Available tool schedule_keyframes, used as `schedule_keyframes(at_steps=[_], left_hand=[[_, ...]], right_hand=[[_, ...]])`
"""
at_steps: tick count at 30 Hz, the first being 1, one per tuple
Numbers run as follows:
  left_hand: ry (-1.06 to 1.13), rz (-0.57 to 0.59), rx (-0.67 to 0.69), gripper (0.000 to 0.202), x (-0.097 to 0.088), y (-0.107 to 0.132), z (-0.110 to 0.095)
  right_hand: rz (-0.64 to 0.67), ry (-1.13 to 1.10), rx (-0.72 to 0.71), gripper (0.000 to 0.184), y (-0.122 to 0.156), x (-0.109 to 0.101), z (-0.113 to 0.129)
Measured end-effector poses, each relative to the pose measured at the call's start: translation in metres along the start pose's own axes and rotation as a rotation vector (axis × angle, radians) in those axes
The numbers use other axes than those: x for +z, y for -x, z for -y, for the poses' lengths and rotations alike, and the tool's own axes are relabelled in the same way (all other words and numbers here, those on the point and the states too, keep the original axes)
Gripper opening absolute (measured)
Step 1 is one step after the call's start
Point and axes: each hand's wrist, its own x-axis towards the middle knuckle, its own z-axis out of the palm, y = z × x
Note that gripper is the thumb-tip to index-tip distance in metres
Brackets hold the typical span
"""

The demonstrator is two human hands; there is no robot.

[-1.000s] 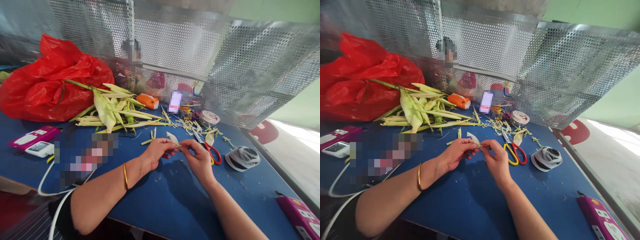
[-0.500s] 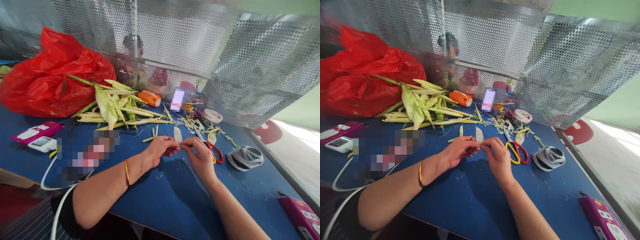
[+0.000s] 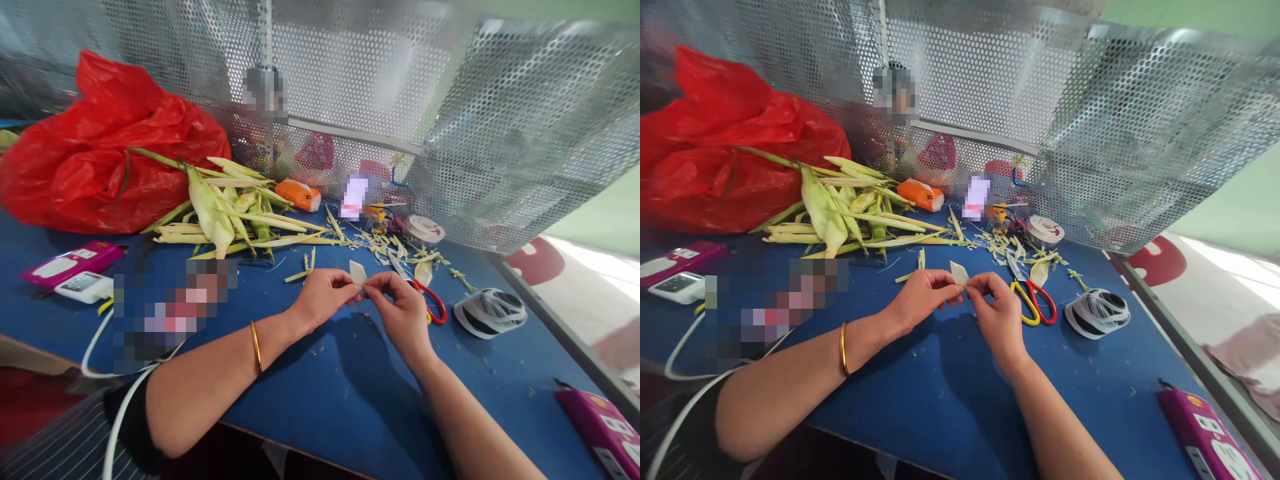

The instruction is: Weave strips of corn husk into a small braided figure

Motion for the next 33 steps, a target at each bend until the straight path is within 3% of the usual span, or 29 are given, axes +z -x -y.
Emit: schedule_keyframes(at_steps=[8,18,25,33], left_hand=[[0.169,0.020,-0.148,0.017,-0.0044,-0.0042,0.0049],[0.163,0.012,-0.157,0.013,-0.0049,-0.0033,0.0034],[0.028,-0.008,-0.043,0.011,-0.0035,-0.0034,0.0034],[-0.080,0.027,0.067,0.014,-0.0025,-0.0021,0.0053]], right_hand=[[0.028,0.049,-0.115,0.006,-0.0002,-0.0010,-0.0044],[0.040,0.088,-0.169,0.010,-0.0003,-0.0014,-0.0043],[0.036,-0.020,0.013,0.007,0.0003,0.0015,-0.0031],[0.028,-0.045,0.026,0.007,-0.0016,0.0008,-0.0037]])
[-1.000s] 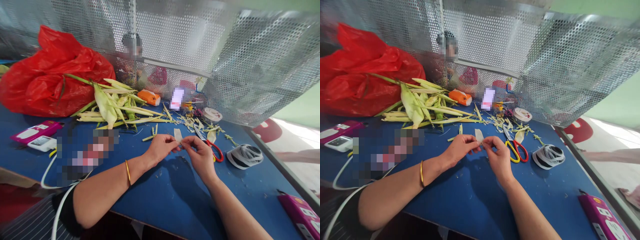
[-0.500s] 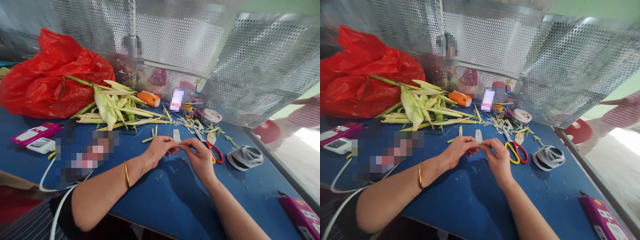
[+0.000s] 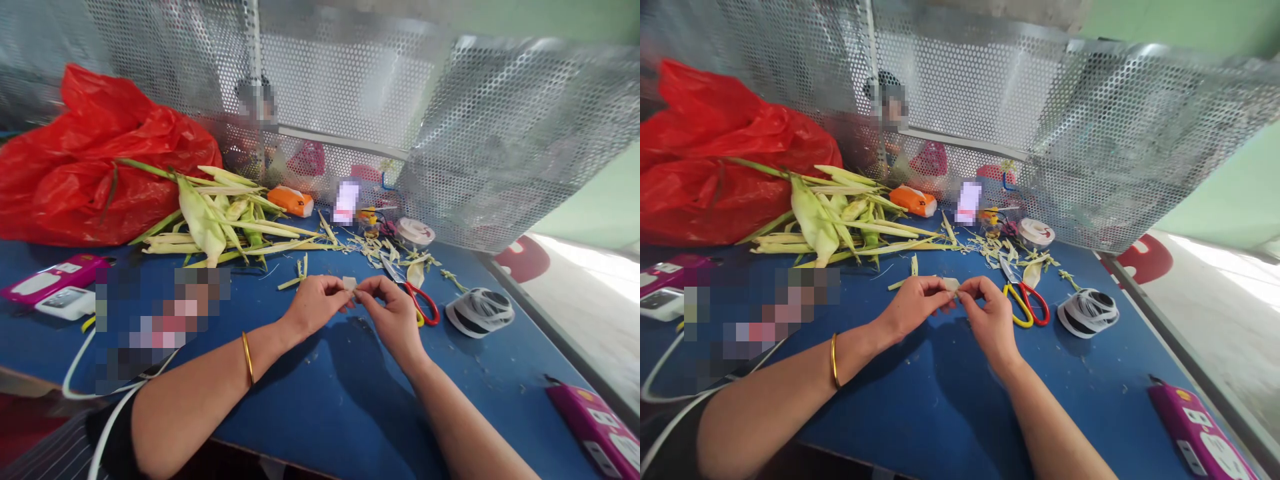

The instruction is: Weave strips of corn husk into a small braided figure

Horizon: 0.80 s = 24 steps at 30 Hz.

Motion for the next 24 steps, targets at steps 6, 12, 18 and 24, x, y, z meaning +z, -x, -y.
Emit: schedule_keyframes(at_steps=[6,12,18,24], left_hand=[[0.137,0.011,-0.149,0.014,-0.0016,-0.0017,-0.0017],[0.246,0.025,-0.245,0.014,-0.0029,-0.0016,-0.0051],[0.187,-0.001,-0.197,0.010,-0.0014,-0.0018,-0.0024],[-0.010,0.012,-0.061,0.015,-0.0012,-0.0006,-0.0033]], right_hand=[[0.024,-0.015,-0.051,0.006,-0.0003,-0.0016,-0.0010],[0.038,0.048,-0.127,0.005,0.0005,-0.0030,-0.0006],[0.044,0.050,-0.085,0.007,0.0007,-0.0028,-0.0020],[0.018,0.025,-0.005,0.009,-0.0006,-0.0033,-0.0005]])
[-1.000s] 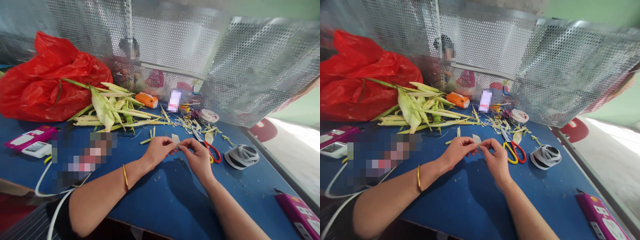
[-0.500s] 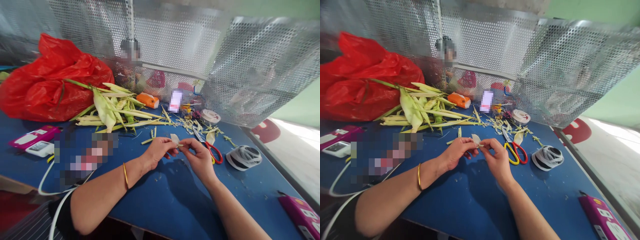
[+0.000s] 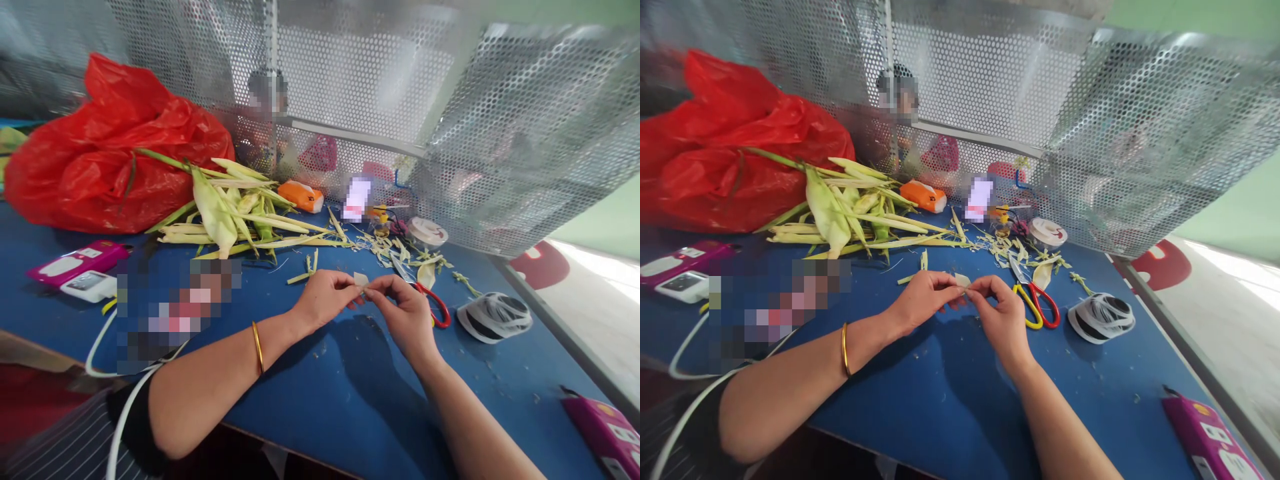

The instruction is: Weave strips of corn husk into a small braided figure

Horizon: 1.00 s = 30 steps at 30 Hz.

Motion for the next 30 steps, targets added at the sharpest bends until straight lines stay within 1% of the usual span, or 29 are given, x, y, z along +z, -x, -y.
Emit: schedule_keyframes(at_steps=[10,12,17,21,23,26,30], left_hand=[[-0.100,0.028,0.090,0.011,0.0005,-0.0011,0.0086],[-0.061,0.035,0.060,0.012,-0.0001,-0.0014,0.0076],[0.150,0.065,-0.115,0.015,-0.0028,-0.0012,0.0015],[0.215,0.099,-0.161,0.016,-0.0043,-0.0017,0.0014],[0.210,0.095,-0.156,0.016,-0.0041,-0.0019,0.0025],[0.154,0.049,-0.106,0.013,-0.0030,-0.0016,0.0029],[0.053,0.012,-0.010,0.014,-0.0012,0.0006,-0.0002]], right_hand=[[0.029,-0.016,0.015,0.011,-0.0011,-0.0012,0.0018],[0.048,-0.037,0.020,0.010,-0.0015,-0.0017,0.0016],[0.030,-0.063,-0.023,0.011,-0.0020,-0.0030,0.0017],[0.014,-0.023,-0.058,0.007,-0.0025,-0.0037,0.0024],[0.018,-0.003,-0.071,0.007,-0.0028,-0.0042,0.0025],[0.031,0.026,-0.089,0.009,-0.0030,-0.0048,0.0026],[0.030,0.025,-0.048,0.010,-0.0022,-0.0048,0.0037]])
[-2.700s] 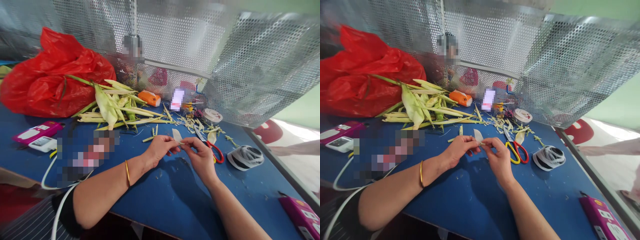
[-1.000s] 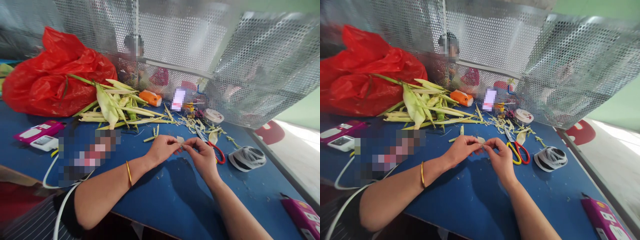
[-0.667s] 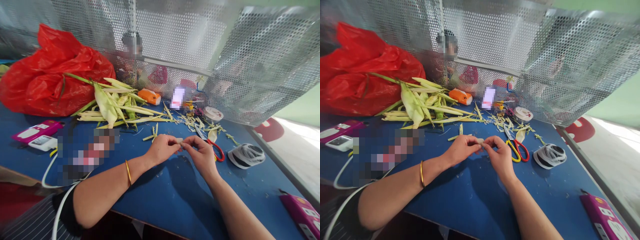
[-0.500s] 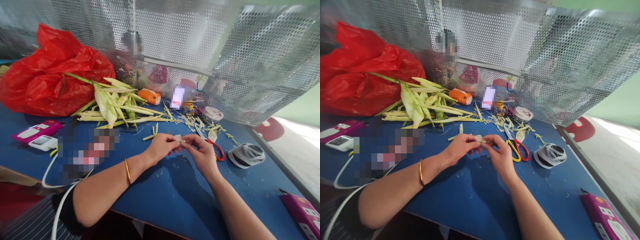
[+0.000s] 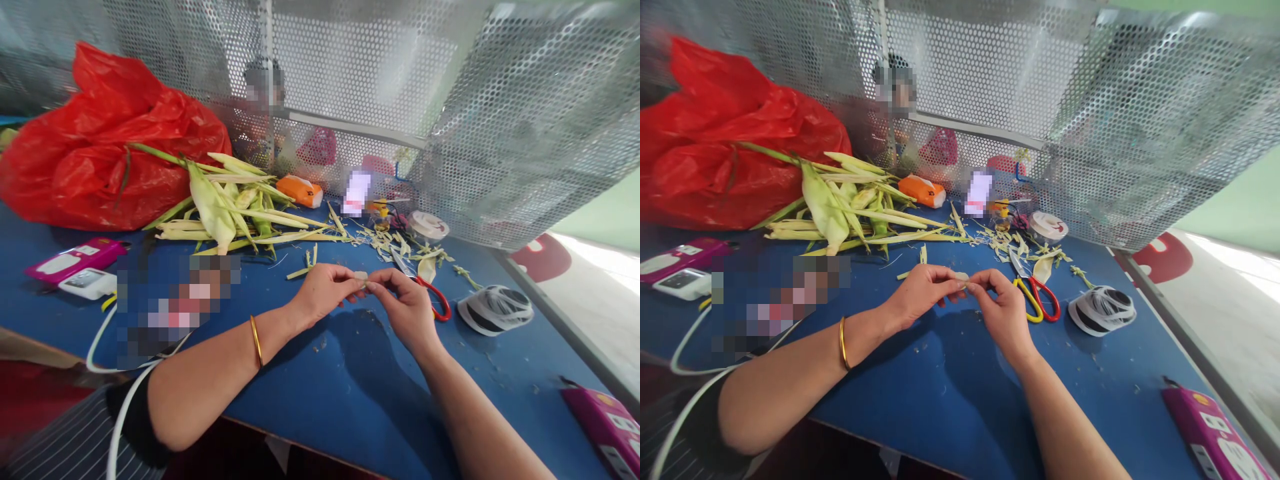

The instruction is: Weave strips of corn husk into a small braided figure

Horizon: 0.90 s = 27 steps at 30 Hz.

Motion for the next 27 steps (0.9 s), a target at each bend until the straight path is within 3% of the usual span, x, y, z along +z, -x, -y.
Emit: schedule_keyframes(at_steps=[10,13,16,22,27], left_hand=[[-0.049,0.020,0.050,0.012,0.0018,0.0011,0.0022],[0.007,0.031,0.001,0.015,0.0007,-0.0002,0.0024],[0.100,0.050,-0.076,0.016,-0.0011,-0.0011,0.0014],[0.152,0.106,-0.112,0.012,-0.0033,-0.0010,-0.0005],[0.125,0.089,-0.104,0.013,-0.0027,-0.0002,-0.0021]], right_hand=[[-0.018,-0.034,0.042,0.011,0.0011,0.0018,-0.0018],[-0.038,-0.052,0.039,0.014,0.0005,-0.0005,-0.0056],[-0.035,-0.058,-0.009,0.018,-0.0009,-0.0040,-0.0066],[0.036,0.009,-0.164,0.003,-0.0030,-0.0061,0.0000],[0.004,0.014,-0.084,0.005,-0.0010,-0.0030,-0.0016]])
